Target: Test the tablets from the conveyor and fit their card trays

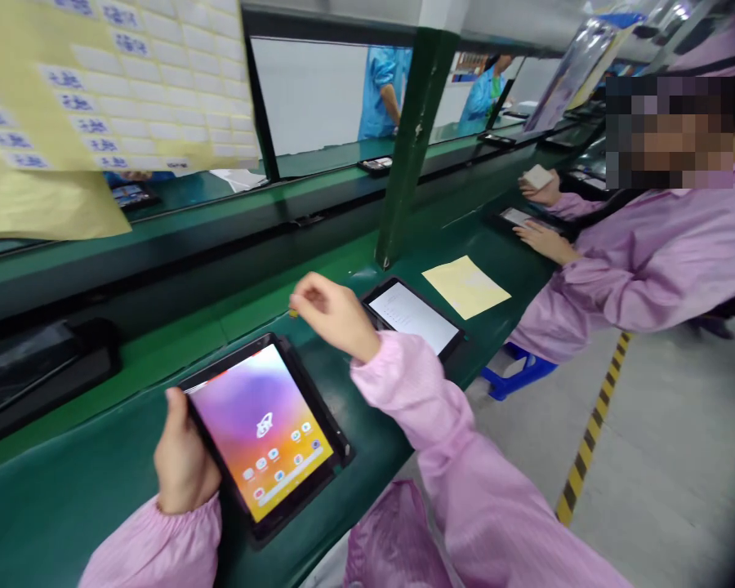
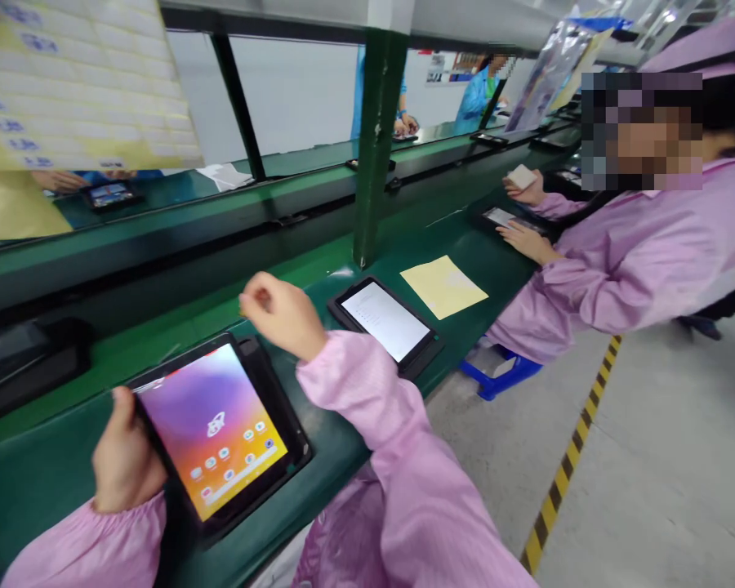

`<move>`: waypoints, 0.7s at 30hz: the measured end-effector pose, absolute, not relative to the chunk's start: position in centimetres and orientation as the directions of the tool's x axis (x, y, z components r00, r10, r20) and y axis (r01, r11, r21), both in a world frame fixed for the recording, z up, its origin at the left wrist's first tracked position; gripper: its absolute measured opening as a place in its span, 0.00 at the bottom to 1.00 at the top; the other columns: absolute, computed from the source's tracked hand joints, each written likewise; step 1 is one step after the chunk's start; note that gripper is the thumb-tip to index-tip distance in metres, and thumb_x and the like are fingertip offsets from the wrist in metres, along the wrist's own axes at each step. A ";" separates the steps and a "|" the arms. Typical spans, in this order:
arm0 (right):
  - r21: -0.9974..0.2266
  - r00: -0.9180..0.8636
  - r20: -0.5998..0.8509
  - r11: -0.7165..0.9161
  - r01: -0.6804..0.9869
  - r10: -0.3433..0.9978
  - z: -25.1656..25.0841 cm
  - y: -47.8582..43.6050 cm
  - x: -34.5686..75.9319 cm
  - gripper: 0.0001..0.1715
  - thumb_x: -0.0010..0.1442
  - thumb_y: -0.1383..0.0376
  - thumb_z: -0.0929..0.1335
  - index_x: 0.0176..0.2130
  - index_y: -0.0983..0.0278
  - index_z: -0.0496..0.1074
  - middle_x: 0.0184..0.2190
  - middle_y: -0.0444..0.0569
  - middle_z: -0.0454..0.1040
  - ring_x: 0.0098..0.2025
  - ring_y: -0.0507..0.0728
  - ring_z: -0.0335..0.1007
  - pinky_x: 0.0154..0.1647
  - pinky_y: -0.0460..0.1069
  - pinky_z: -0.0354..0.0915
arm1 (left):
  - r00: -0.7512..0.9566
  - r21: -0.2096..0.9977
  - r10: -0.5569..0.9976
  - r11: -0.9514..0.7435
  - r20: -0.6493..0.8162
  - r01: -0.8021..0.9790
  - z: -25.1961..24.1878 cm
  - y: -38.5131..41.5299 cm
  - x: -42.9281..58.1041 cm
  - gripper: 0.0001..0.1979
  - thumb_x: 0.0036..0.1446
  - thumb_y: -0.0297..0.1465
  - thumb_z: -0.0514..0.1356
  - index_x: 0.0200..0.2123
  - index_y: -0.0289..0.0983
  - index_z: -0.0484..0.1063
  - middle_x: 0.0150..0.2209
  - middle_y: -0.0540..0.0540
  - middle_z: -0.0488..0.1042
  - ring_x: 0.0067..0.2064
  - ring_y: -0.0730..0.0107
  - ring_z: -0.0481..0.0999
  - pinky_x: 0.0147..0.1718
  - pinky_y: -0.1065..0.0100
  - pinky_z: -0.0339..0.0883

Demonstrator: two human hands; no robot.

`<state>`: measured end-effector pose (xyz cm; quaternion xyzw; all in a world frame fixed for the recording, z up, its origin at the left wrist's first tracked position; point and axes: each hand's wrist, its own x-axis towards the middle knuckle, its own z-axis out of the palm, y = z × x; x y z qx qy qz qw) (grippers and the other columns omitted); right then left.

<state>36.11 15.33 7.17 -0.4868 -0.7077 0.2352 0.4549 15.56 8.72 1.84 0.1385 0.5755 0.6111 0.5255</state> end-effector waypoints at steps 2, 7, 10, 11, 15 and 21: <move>-0.719 -0.034 0.370 0.309 0.623 0.928 3.9 13.5 39.0 0.07 0.61 0.64 0.64 0.30 0.61 0.67 0.26 0.41 0.74 0.30 0.50 0.70 0.34 0.46 0.63 | -0.371 0.799 0.756 0.320 -0.539 -0.509 0.7 8.6 15.8 0.16 0.65 0.40 0.52 0.37 0.39 0.77 0.32 0.52 0.81 0.32 0.70 0.80 0.34 0.72 0.75; -0.667 0.013 0.355 0.244 0.704 0.935 -3.2 10.2 42.9 0.10 0.58 0.65 0.65 0.25 0.57 0.66 0.21 0.45 0.71 0.24 0.56 0.64 0.28 0.51 0.61 | -0.341 0.742 0.693 0.425 -0.635 -0.518 -2.0 9.2 16.3 0.15 0.64 0.38 0.54 0.37 0.33 0.76 0.32 0.45 0.80 0.29 0.68 0.80 0.33 0.69 0.75; -0.636 0.051 0.371 0.214 0.742 0.927 -5.2 9.8 43.4 0.10 0.59 0.64 0.65 0.26 0.58 0.66 0.24 0.50 0.72 0.27 0.58 0.64 0.30 0.53 0.61 | -0.355 0.757 0.705 0.399 -0.614 -0.518 -2.2 9.4 16.0 0.18 0.65 0.40 0.53 0.38 0.32 0.76 0.34 0.42 0.81 0.30 0.66 0.80 0.33 0.67 0.75; -0.627 0.059 0.376 0.206 0.751 0.925 -5.6 9.9 43.5 0.10 0.60 0.64 0.65 0.26 0.58 0.67 0.25 0.51 0.72 0.28 0.58 0.64 0.31 0.54 0.61 | -0.349 0.759 0.713 0.394 -0.608 -0.518 -2.0 9.5 15.8 0.19 0.65 0.40 0.52 0.39 0.32 0.76 0.34 0.42 0.81 0.30 0.64 0.81 0.33 0.65 0.75; -0.590 0.077 0.394 0.188 0.785 0.916 -6.8 10.1 43.7 0.09 0.61 0.61 0.65 0.28 0.58 0.67 0.26 0.51 0.71 0.30 0.59 0.64 0.35 0.55 0.60 | -0.397 0.786 0.712 0.361 -0.580 -0.501 -1.3 10.0 14.6 0.20 0.65 0.41 0.52 0.38 0.31 0.76 0.34 0.41 0.81 0.30 0.64 0.81 0.35 0.63 0.75; -0.515 0.150 0.424 0.102 0.851 0.893 -7.3 9.8 43.5 0.16 0.61 0.56 0.64 0.42 0.64 0.69 0.35 0.56 0.70 0.40 0.65 0.65 0.43 0.61 0.60 | -0.475 0.852 0.731 0.286 -0.489 -0.438 -2.0 11.0 13.4 0.18 0.64 0.39 0.54 0.32 0.33 0.76 0.30 0.43 0.80 0.31 0.64 0.80 0.36 0.66 0.74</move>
